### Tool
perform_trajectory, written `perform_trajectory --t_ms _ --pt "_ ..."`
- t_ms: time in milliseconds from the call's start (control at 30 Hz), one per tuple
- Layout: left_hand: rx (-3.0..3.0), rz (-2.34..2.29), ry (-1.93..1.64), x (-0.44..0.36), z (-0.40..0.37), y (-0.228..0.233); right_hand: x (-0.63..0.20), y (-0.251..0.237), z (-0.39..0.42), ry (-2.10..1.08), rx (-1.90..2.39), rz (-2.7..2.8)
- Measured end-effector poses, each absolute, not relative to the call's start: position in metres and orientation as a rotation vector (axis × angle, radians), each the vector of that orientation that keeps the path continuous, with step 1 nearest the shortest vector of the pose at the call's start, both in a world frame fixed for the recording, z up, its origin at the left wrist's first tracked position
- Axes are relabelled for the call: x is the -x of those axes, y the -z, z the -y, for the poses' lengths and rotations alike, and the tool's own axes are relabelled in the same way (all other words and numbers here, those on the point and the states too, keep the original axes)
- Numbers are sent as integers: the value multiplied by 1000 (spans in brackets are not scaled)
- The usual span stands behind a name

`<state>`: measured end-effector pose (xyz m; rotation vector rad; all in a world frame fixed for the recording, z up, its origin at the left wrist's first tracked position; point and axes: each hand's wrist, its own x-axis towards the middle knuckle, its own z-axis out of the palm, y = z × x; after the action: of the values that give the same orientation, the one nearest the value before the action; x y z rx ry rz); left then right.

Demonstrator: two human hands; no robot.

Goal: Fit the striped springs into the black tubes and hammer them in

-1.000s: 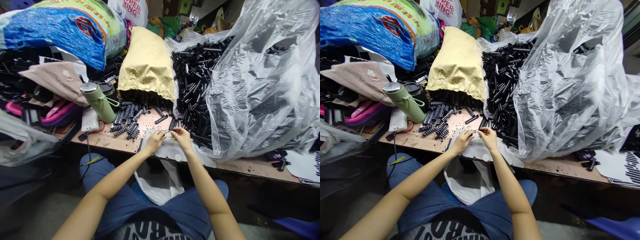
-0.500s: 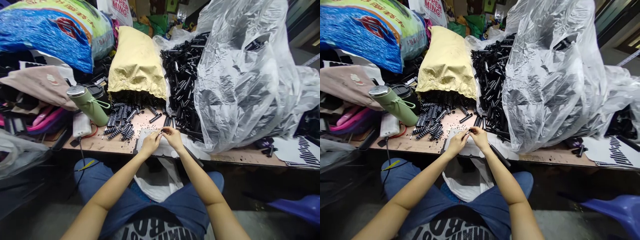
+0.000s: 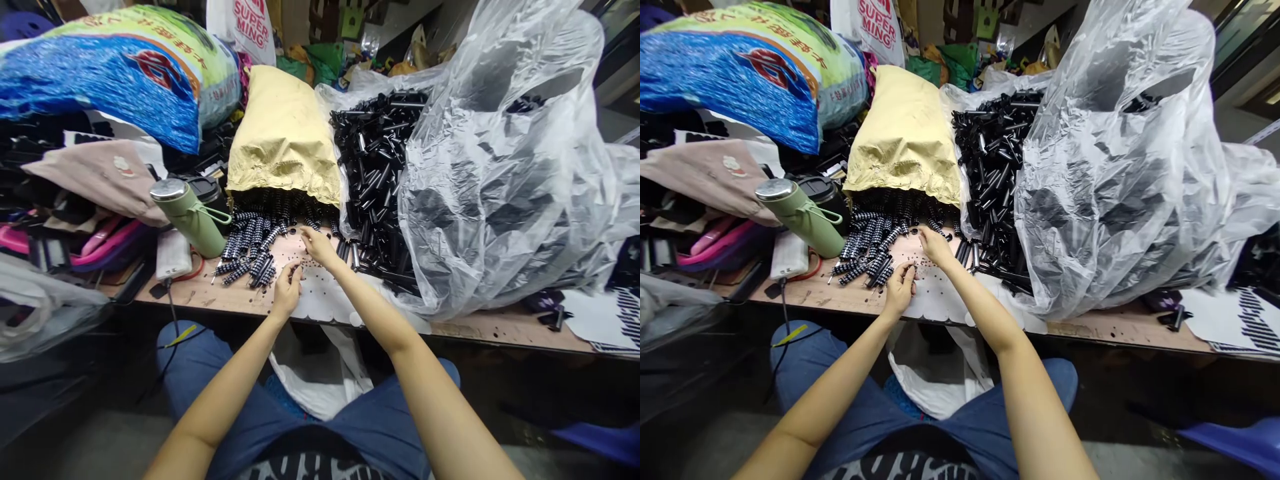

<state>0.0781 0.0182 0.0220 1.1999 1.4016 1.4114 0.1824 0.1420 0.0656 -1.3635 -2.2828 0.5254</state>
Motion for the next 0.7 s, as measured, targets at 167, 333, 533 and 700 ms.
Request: perform_trajectory --t_ms 167,333,533,700 --pt "-1085 -1365 -1435 -61 -19 -33 -131 -59 -191 -508 1476 2269" --pt "-1233 -1538 -1381 -38 -25 -36 -144 -58 -165 -570 1408 2233" --pt "-1501 -1623 -1240 -54 -22 -39 -190 -65 -94 -947 1085 1972" --pt "-1593 -1586 -1193 -77 -12 -38 -215 -67 -68 -906 1052 1875"
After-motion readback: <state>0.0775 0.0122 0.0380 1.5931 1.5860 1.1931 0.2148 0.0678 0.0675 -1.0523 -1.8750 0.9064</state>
